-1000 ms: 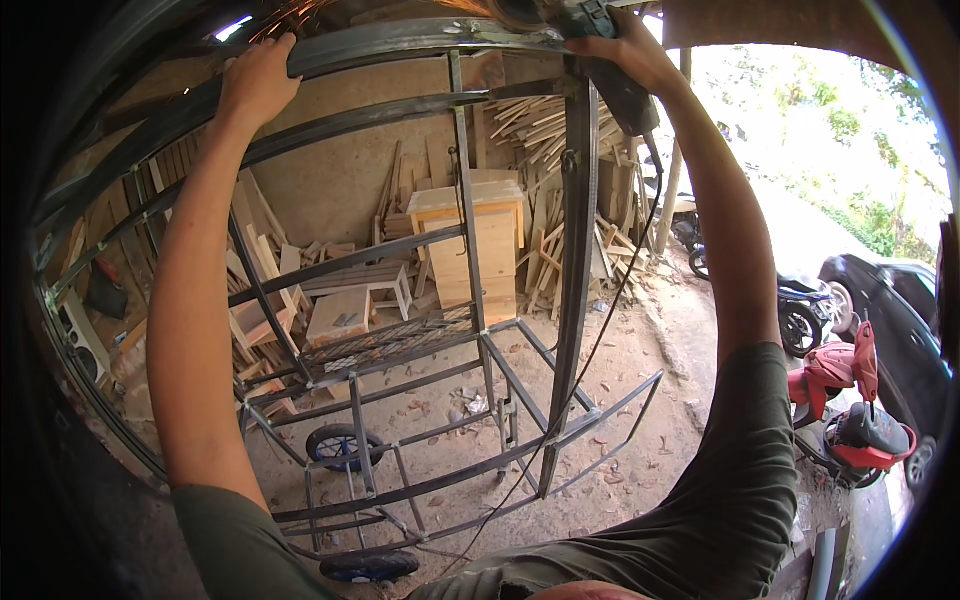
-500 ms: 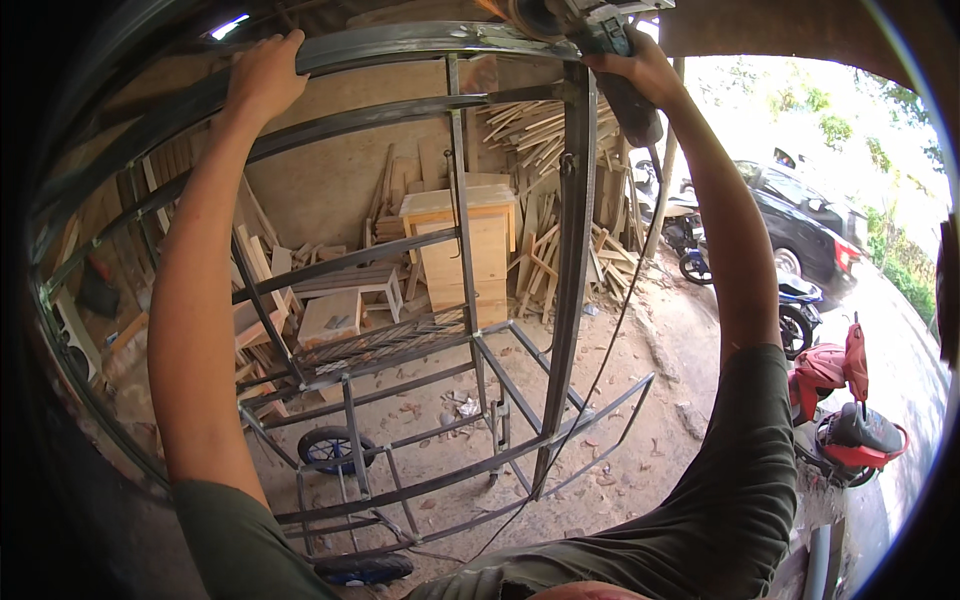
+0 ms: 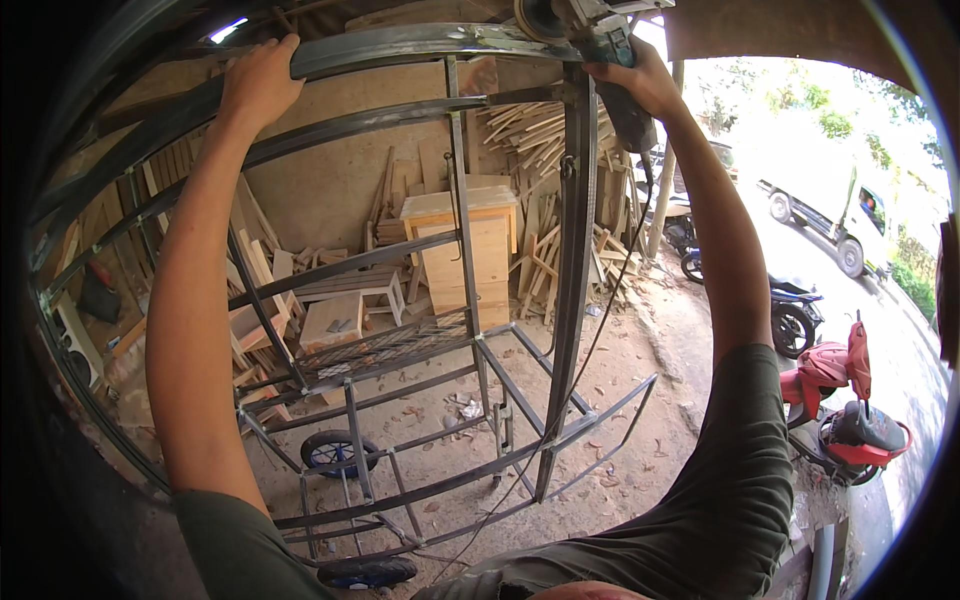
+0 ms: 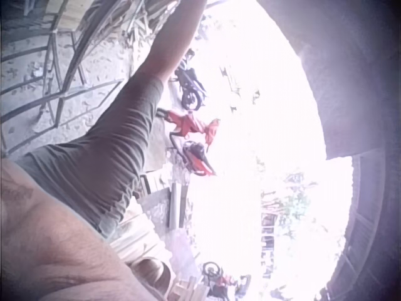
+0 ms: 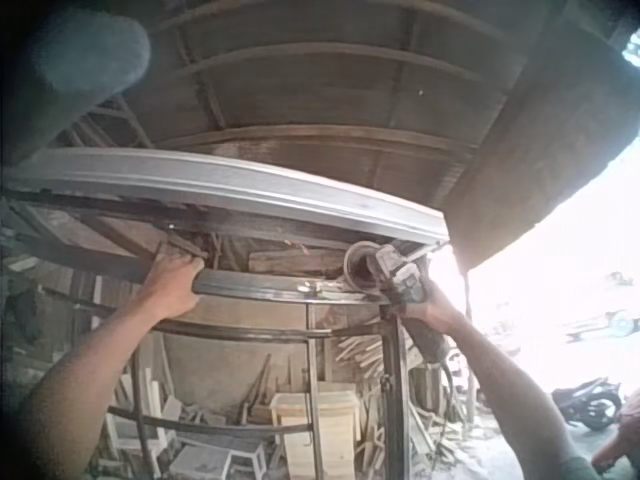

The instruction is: The person uses an angle grinder to smooth the joints and edges of a large metal frame with wheels.

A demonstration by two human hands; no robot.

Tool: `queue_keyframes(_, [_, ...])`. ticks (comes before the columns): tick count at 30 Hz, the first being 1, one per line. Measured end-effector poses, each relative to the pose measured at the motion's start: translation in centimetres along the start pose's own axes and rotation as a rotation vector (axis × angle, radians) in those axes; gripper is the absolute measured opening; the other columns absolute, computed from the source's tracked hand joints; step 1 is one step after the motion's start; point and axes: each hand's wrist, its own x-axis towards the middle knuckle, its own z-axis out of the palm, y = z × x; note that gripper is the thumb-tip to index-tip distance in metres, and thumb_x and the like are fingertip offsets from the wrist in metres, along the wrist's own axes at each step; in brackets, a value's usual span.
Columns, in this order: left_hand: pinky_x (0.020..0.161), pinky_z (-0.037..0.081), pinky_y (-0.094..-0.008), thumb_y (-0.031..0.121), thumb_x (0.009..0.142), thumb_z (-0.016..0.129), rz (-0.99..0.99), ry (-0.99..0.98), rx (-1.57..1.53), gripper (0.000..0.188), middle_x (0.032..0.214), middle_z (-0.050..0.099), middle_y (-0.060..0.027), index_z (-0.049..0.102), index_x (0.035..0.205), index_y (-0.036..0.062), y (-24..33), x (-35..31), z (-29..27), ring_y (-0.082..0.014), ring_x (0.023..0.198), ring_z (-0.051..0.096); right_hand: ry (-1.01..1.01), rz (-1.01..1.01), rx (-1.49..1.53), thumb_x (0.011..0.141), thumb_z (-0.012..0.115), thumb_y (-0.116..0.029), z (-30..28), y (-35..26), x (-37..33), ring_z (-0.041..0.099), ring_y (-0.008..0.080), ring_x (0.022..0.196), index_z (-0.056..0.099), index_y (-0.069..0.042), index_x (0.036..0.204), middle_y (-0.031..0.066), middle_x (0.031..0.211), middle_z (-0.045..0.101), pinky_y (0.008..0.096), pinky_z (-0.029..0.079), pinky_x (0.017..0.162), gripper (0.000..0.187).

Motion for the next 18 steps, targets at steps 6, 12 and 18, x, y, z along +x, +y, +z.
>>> queue_keyframes(6, [0.095, 0.050, -0.0499, 0.022, 0.085, 0.076, 0.011, 0.020, 0.007, 0.051, 0.116, 0.068, -0.0162, 0.058, 0.131, 0.0069, -0.5, 0.1, 0.3, -0.0375, 0.112, 0.062, -0.034, -0.013, 0.082, 0.079, 0.082, -0.024, 0.3, -0.6, -0.2, 0.068, 0.0176, 0.087, 0.064, 0.005, 0.118, 0.0107, 0.100, 0.071, 0.0318, 0.054, 0.083, 0.052])
queue_keyframes(12, [0.100, 0.049, -0.0528, 0.025, 0.086, 0.075, -0.036, -0.099, 0.044, 0.054, 0.120, 0.068, -0.0109, 0.056, 0.135, 0.0094, 0.1, 0.5, -0.4, -0.0300, 0.118, 0.062, -0.056, -0.045, 0.053, 0.074, 0.085, -0.033, 1.9, -3.7, 0.4, 0.068, 0.0202, 0.088, 0.064, 0.005, 0.117, 0.0120, 0.098, 0.072, 0.0340, 0.053, 0.083, 0.061])
queue_keyframes(18, [0.099, 0.049, -0.0495, 0.025, 0.085, 0.076, 0.001, 0.021, -0.007, 0.050, 0.123, 0.066, -0.0163, 0.058, 0.127, 0.0048, -0.3, 0.0, 0.3, -0.0350, 0.119, 0.060, -0.073, -0.078, 0.043, 0.071, 0.086, -0.036, 3.0, -6.8, 0.4, 0.069, 0.0215, 0.089, 0.064, 0.006, 0.115, 0.0139, 0.098, 0.072, 0.0344, 0.053, 0.084, 0.065])
